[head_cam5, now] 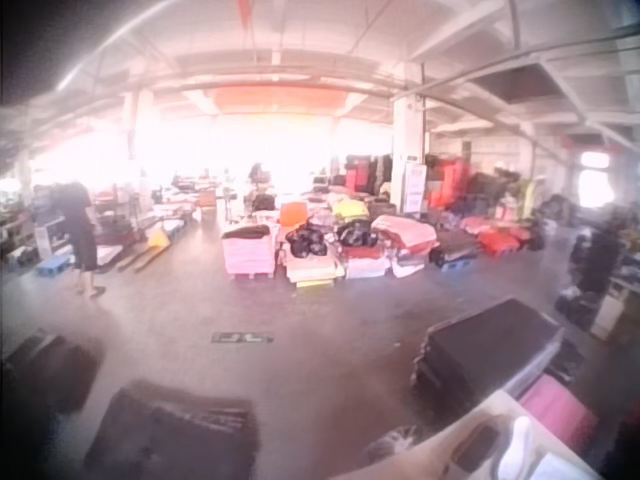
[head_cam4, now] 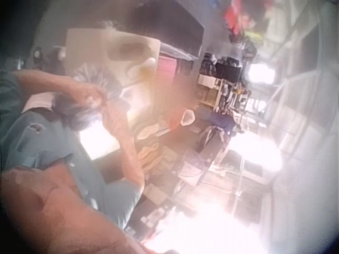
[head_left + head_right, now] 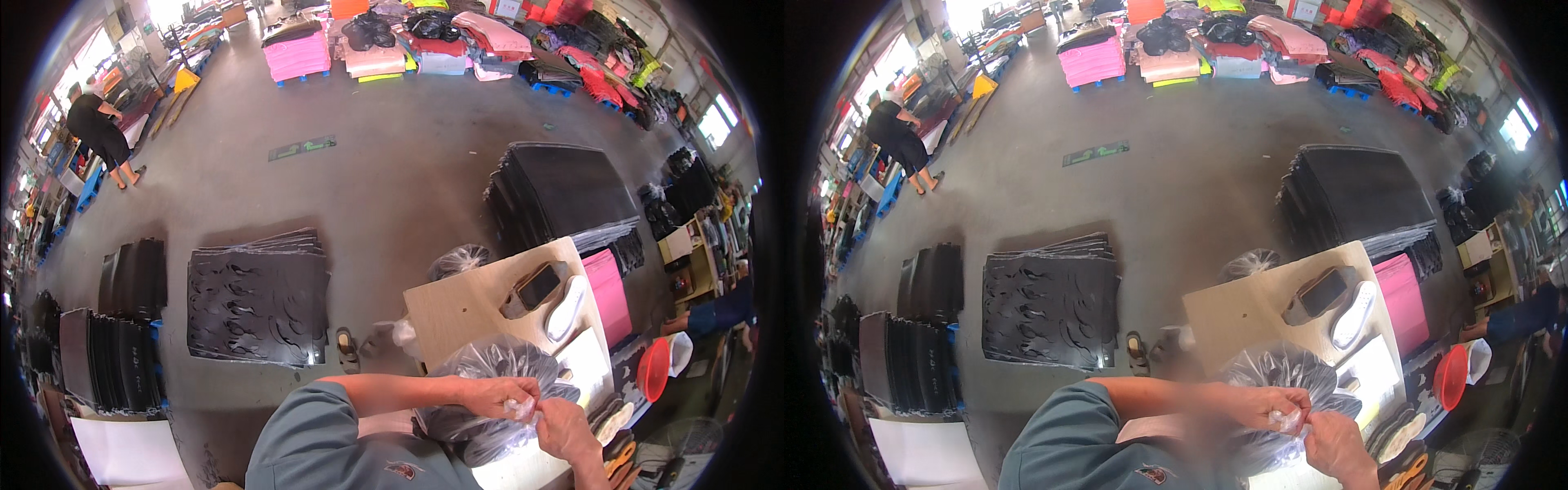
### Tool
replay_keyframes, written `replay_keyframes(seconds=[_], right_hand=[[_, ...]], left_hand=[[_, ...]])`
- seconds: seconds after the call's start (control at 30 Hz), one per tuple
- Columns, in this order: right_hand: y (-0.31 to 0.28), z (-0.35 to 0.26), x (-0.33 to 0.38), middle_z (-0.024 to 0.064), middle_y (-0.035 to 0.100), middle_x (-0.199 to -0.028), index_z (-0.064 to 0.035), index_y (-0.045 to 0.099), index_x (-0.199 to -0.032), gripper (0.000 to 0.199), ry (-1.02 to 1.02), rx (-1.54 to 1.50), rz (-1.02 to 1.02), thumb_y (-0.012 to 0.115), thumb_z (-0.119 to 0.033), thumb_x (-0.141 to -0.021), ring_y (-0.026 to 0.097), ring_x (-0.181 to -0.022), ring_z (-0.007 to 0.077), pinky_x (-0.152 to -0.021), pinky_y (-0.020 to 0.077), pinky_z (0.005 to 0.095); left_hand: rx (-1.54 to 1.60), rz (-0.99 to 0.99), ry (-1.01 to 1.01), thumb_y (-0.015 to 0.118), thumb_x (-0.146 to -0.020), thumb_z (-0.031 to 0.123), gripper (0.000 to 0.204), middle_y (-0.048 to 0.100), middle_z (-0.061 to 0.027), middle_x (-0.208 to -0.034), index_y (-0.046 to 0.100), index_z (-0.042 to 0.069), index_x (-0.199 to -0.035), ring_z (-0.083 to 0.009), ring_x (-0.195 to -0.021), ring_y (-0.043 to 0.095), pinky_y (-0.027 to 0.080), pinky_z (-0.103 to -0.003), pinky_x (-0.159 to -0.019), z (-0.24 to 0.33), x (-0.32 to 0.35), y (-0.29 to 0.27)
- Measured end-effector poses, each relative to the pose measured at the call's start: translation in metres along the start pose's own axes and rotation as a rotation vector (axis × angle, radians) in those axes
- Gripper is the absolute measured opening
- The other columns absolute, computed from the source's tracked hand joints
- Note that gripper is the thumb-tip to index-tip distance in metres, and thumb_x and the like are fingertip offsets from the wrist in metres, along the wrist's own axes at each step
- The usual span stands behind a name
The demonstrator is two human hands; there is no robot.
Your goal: The person uses a green handheld tool to score or cut a stack of black rubber shoe soles on a wooden table. They then place the processed soles into a clear plastic bag, tie it, and set it aside. Later, they place a large black rubber sheet onto a heated press with white shoe-shaped molds and press it down.
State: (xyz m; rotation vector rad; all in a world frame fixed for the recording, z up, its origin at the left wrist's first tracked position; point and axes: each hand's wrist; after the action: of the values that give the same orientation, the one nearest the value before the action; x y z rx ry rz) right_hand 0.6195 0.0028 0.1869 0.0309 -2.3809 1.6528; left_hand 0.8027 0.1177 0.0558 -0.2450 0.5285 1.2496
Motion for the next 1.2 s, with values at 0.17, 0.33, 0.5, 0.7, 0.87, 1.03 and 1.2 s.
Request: replay_keyframes(seconds=[0.17,0.33,0.5,0.7,0.87,1.03,1.2], right_hand=[[-0.009,0.000,0.009,0.0168,0.068,-0.076,-0.0059,0.067,-0.089,0.018,0.007,0.057,-0.214,0.069,-0.023,-0.094,0.068,-0.071,0.0418,-0.064,0.0544,0.0506],[0.021,0.027,0.023,0.0153,0.066,-0.072,-0.0072,0.065,-0.082,0.027,0.028,-0.023,-0.040,0.063,-0.027,-0.102,0.067,-0.066,0.0408,-0.059,0.0522,0.0511],[0.078,0.051,0.048,0.0160,0.062,-0.071,-0.0077,0.061,-0.080,0.039,0.069,-0.053,0.087,0.054,-0.034,-0.108,0.064,-0.067,0.0427,-0.062,0.0509,0.0527],[0.095,0.055,0.068,0.0156,0.061,-0.070,-0.0080,0.060,-0.078,0.047,0.149,-0.118,0.145,0.051,-0.041,-0.109,0.064,-0.068,0.0429,-0.062,0.0505,0.0533],[0.092,0.062,0.060,0.0157,0.062,-0.069,-0.0084,0.060,-0.078,0.047,0.113,-0.096,0.129,0.050,-0.042,-0.109,0.065,-0.068,0.0427,-0.062,0.0509,0.0527],[0.095,0.065,0.056,0.0162,0.061,-0.067,-0.0084,0.060,-0.081,0.043,0.106,-0.098,0.144,0.054,-0.041,-0.108,0.065,-0.066,0.0422,-0.060,0.0507,0.0523],[0.074,0.033,0.061,0.0173,0.062,-0.070,-0.0053,0.061,-0.085,0.021,0.159,-0.123,0.232,0.068,-0.018,-0.100,0.064,-0.065,0.0415,-0.059,0.0514,0.0489]], left_hand=[[0.080,0.010,-0.048,0.068,-0.099,0.014,0.015,0.054,-0.0122,-0.117,0.066,0.003,-0.089,-0.0284,-0.111,0.055,0.046,-0.040,-0.098,0.002,-0.008,-0.003],[-0.302,-0.060,0.161,0.070,-0.095,0.011,0.012,0.053,-0.0132,-0.118,0.066,0.005,-0.086,-0.0340,-0.119,0.052,0.043,-0.044,-0.104,-0.008,-0.007,-0.018],[-0.426,-0.131,0.180,0.071,-0.093,0.013,0.012,0.052,-0.0130,-0.120,0.066,0.005,-0.085,-0.0369,-0.124,0.050,0.040,-0.046,-0.107,-0.010,0.010,-0.027],[-0.535,-0.055,0.076,0.066,-0.097,0.021,0.021,0.055,-0.0101,-0.117,0.066,0.008,-0.080,-0.0301,-0.120,0.052,0.043,-0.047,-0.101,0.004,-0.001,-0.007],[-0.861,-0.284,0.133,0.065,-0.093,0.021,0.017,0.059,-0.0025,-0.093,0.066,0.009,-0.080,-0.0241,-0.106,0.053,0.041,-0.041,-0.092,0.002,0.010,-0.020],[-0.815,-0.276,0.083,0.062,-0.096,0.023,0.018,0.059,-0.0062,-0.084,0.064,0.007,-0.086,-0.0261,-0.093,0.056,0.041,-0.044,-0.086,0.004,0.030,-0.020],[0.010,0.068,-0.320,0.064,-0.103,0.021,0.021,0.067,-0.0055,-0.098,0.063,0.005,-0.090,-0.0213,-0.089,0.062,0.047,-0.035,-0.085,0.020,0.016,0.001]])
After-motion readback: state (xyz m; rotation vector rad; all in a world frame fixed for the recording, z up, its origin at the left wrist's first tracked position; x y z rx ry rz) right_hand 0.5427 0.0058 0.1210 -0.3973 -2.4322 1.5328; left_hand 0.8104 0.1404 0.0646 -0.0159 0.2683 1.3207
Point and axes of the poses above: each hand's wrist, its own x-axis away from the middle knuckle, its own y-axis out of the palm, z = x × y
